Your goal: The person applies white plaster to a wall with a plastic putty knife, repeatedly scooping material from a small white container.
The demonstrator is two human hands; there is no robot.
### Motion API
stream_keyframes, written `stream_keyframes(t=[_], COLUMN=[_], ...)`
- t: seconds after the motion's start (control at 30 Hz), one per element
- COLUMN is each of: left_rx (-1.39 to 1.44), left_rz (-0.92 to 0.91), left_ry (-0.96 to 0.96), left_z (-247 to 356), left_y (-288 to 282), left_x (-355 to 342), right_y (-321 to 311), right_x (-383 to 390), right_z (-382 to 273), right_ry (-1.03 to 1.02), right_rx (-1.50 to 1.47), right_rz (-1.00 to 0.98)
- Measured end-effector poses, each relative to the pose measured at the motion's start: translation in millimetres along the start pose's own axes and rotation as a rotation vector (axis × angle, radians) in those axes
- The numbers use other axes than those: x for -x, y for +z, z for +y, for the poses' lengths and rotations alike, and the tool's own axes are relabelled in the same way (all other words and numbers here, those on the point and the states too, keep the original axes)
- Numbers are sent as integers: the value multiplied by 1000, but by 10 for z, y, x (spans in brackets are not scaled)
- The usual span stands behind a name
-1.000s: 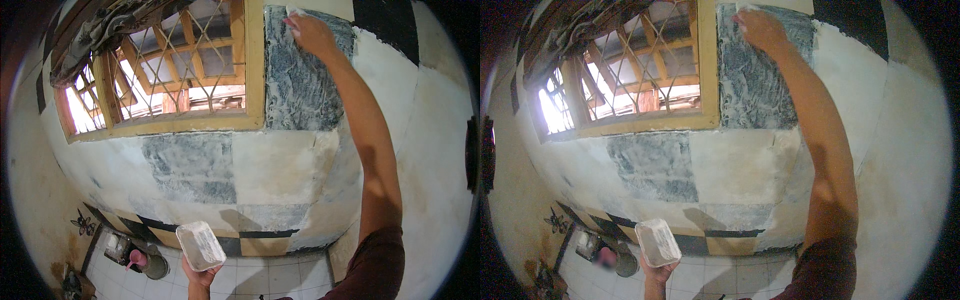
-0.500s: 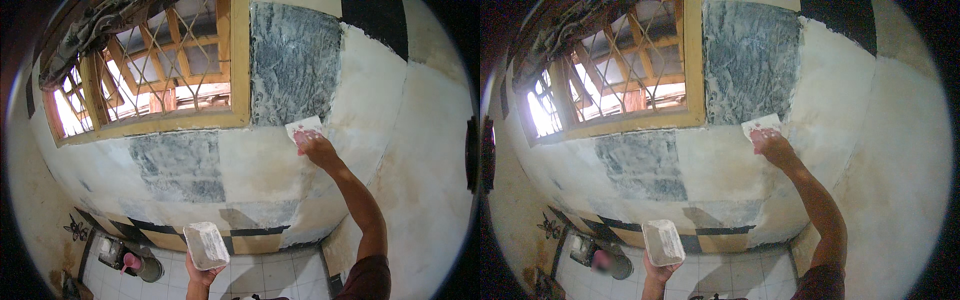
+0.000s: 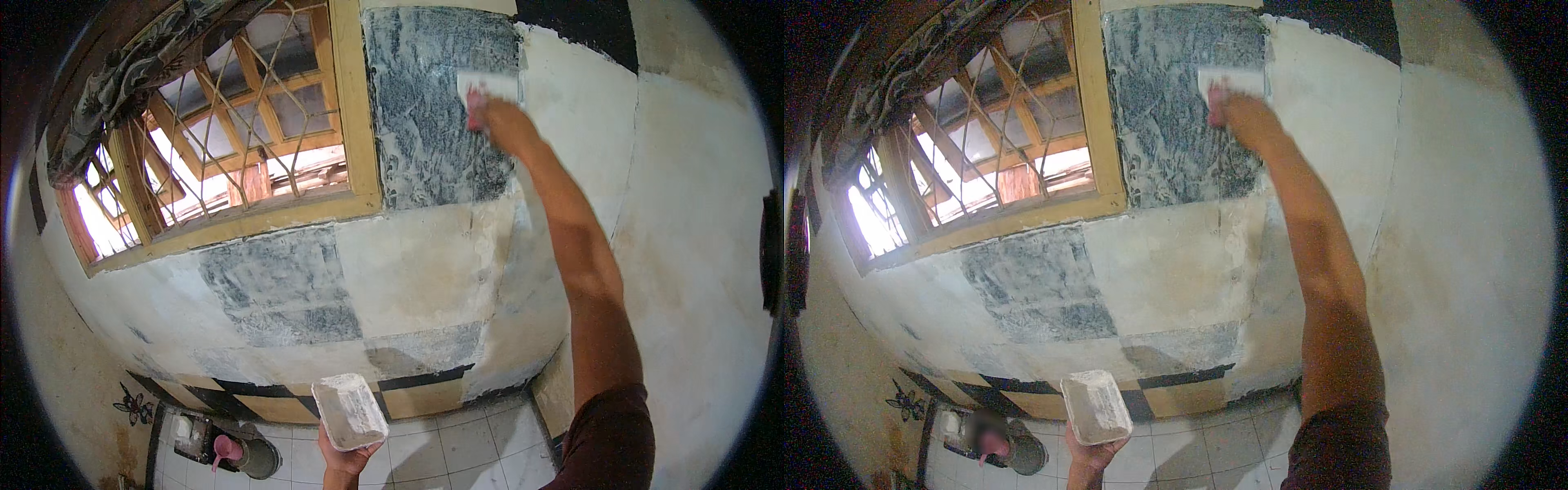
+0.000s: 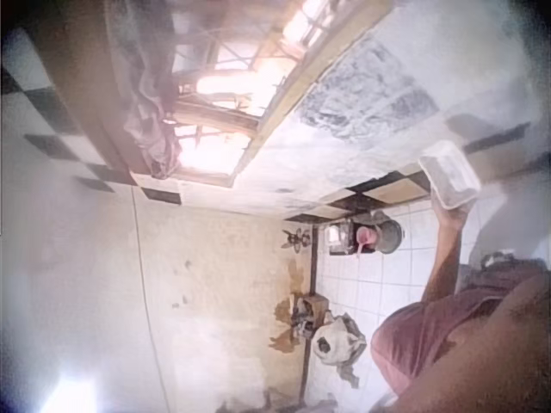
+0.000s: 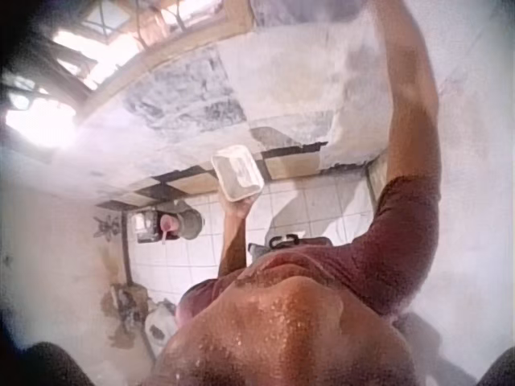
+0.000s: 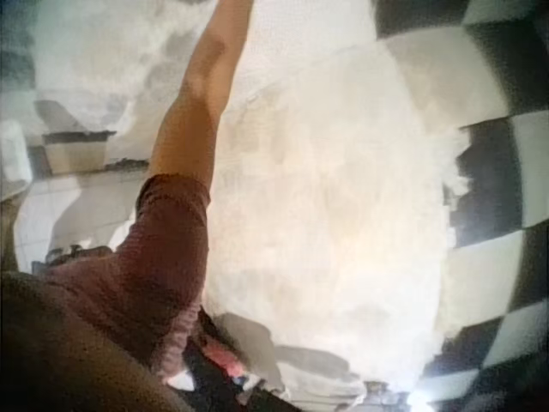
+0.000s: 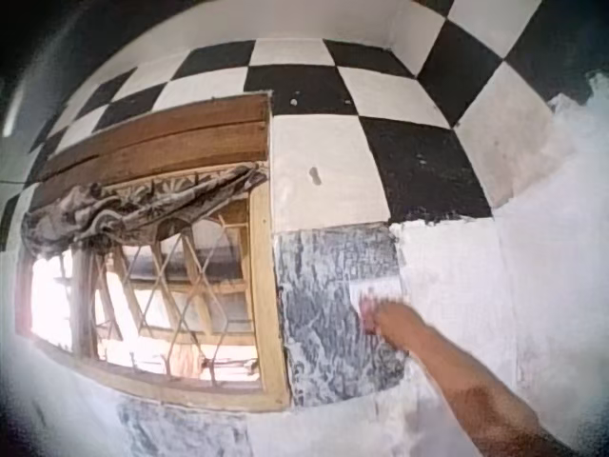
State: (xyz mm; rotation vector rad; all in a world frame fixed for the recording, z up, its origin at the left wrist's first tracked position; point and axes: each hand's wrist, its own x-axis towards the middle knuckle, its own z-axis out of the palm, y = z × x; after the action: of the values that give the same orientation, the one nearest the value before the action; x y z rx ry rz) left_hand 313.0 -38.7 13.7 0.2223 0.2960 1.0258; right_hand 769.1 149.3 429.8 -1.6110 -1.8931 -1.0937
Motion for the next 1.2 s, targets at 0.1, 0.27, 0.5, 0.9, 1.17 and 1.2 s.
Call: stream_keyframes(t=[0.1,0.27,0.5,0.9,1.17,1.2], left_rx=[-5,-34,3,6,11,14], left_rz=[45,79,95,110,117,151], left_ry=[-30,9,24,52,147,181], left_z=[-65,26,34,98,155,178], left_y=[-24,-87,0,144,56,49], left_x=[17,151,171,204,396,468], right_y=[665,352,183,853,193,-11], right_x=[830,1433,796,1633,1046,824], right_z=[-70,-601,-288,-590,-333,-362], right_ry=[-46,3,-37,-114,494,588], right_rx=[-34,-216,-36,-406,-548,-444], right_rz=[-130,-73,236,-290,273,318])
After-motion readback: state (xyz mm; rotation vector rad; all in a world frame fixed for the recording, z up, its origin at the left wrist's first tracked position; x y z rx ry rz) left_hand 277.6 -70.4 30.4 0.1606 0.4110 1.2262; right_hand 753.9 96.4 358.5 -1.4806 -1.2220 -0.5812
